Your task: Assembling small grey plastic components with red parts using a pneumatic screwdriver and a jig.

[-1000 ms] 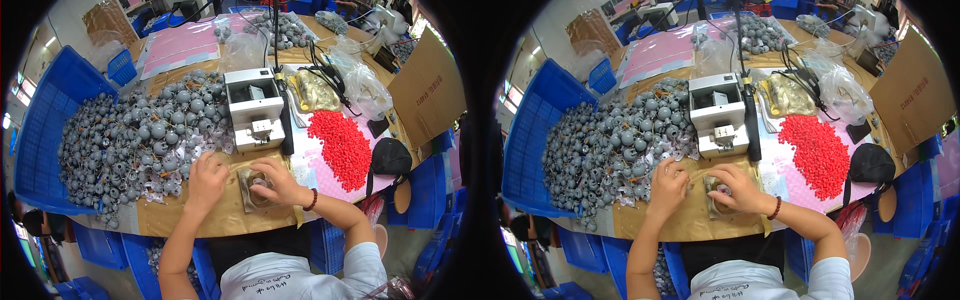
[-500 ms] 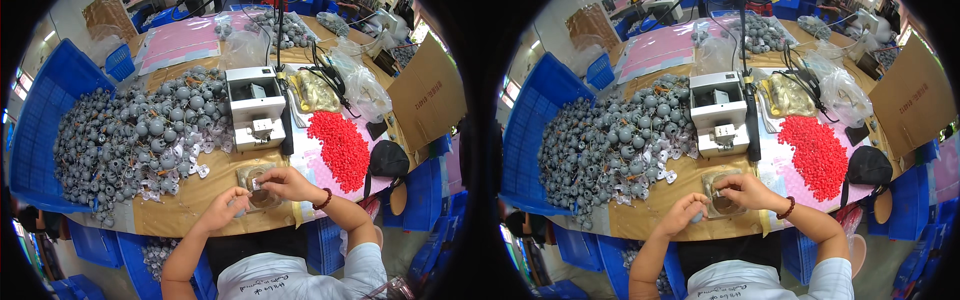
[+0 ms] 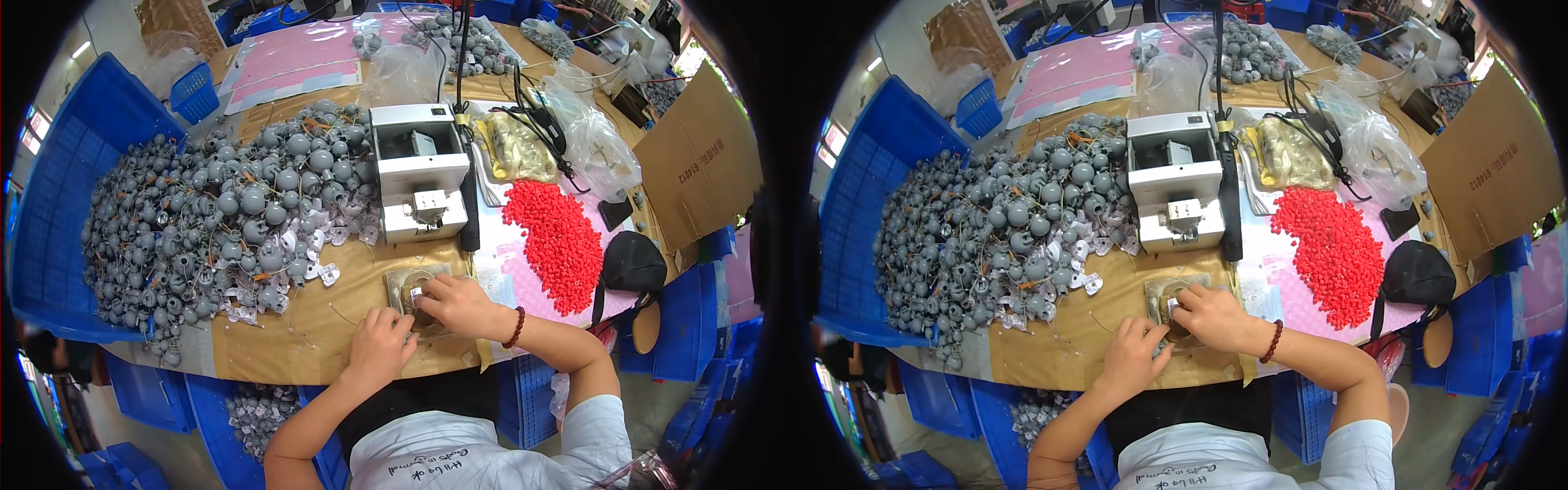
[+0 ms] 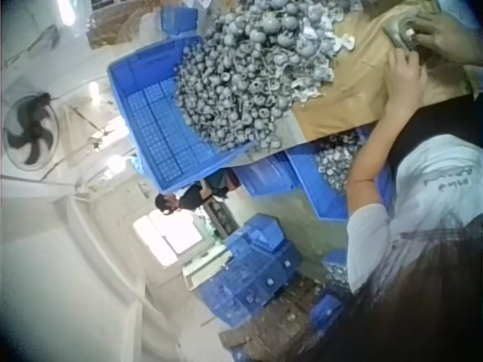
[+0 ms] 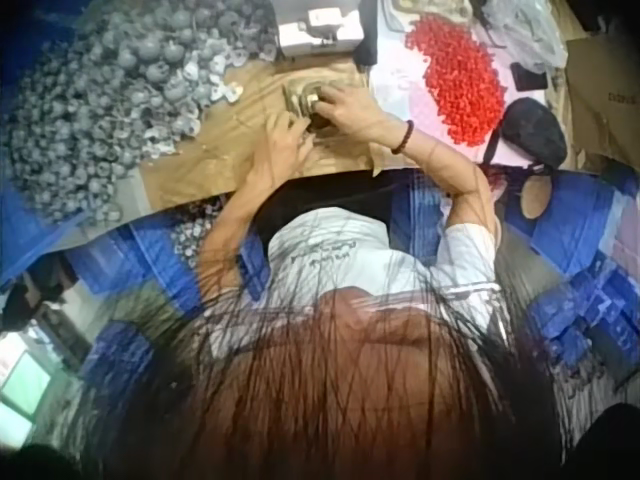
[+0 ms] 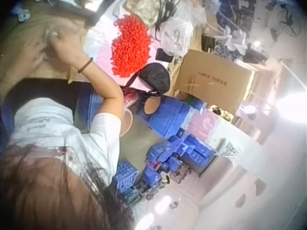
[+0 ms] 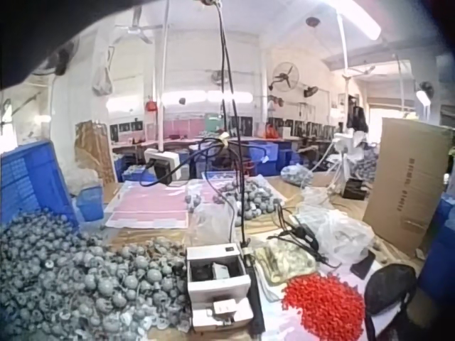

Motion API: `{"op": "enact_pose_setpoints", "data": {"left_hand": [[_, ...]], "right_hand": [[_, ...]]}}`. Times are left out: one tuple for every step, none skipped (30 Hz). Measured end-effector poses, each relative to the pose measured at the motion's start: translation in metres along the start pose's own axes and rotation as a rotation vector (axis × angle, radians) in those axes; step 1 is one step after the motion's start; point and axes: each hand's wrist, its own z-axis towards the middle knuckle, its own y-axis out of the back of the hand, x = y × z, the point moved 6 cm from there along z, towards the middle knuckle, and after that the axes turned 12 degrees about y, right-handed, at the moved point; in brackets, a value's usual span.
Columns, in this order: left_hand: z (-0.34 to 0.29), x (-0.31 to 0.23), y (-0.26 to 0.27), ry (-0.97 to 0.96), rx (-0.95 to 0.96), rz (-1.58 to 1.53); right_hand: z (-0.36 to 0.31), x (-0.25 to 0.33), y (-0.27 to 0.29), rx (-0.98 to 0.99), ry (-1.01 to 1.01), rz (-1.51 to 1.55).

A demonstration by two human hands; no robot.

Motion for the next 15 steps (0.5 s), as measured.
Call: {"op": "enact_pose_setpoints", "data": {"left_hand": [[0.0,0.0,0.0,-0.004,-0.006,0.004],[0.0,0.0,-0.001,-0.003,-0.014,0.009],[0.001,0.0,0.0,-0.002,-0.014,0.01],[0.001,0.001,0.0,0.001,-0.014,0.013],[0.002,0.001,0.0,0.005,-0.007,0.012],[0.002,0.002,0.0,0.006,-0.005,0.013],[0.002,0.002,0.0,0.005,-0.005,0.013],[0.002,0.003,0.0,0.001,-0.01,0.015],[0.001,0.005,0.0,0.008,-0.011,0.028],[0.002,0.005,0.0,0.013,-0.012,0.04],[0.003,0.007,0.0,0.029,-0.009,0.063],[0.005,0.005,0.001,0.026,-0.039,0.094],[0.005,0.004,0.003,0.028,-0.069,0.128],[0.008,-0.002,0.006,0.011,-0.132,0.17],[0.009,-0.006,0.003,-0.007,-0.15,0.203]], "right_hand": [[0.0,0.0,0.0,0.011,-0.009,-0.003],[0.0,0.001,0.0,0.018,-0.023,-0.011],[0.0,0.002,0.0,0.027,-0.028,-0.018],[0.0,0.002,0.0,0.036,-0.033,-0.024],[0.001,0.003,0.0,0.046,-0.03,-0.03],[0.001,0.005,0.0,0.062,-0.021,-0.038],[0.001,0.007,0.0,0.078,-0.013,-0.047],[0.0,0.01,0.0,0.098,0.0,-0.059],[-0.003,0.014,-0.003,0.113,0.016,-0.088],[-0.006,0.017,-0.005,0.128,0.031,-0.119],[-0.011,0.023,-0.012,0.139,0.048,-0.168],[-0.015,0.026,-0.015,0.143,0.057,-0.202],[-0.018,0.03,-0.017,0.146,0.07,-0.233],[-0.02,0.031,-0.018,0.142,0.075,-0.248],[-0.021,0.028,-0.017,0.107,0.065,-0.202]]}}
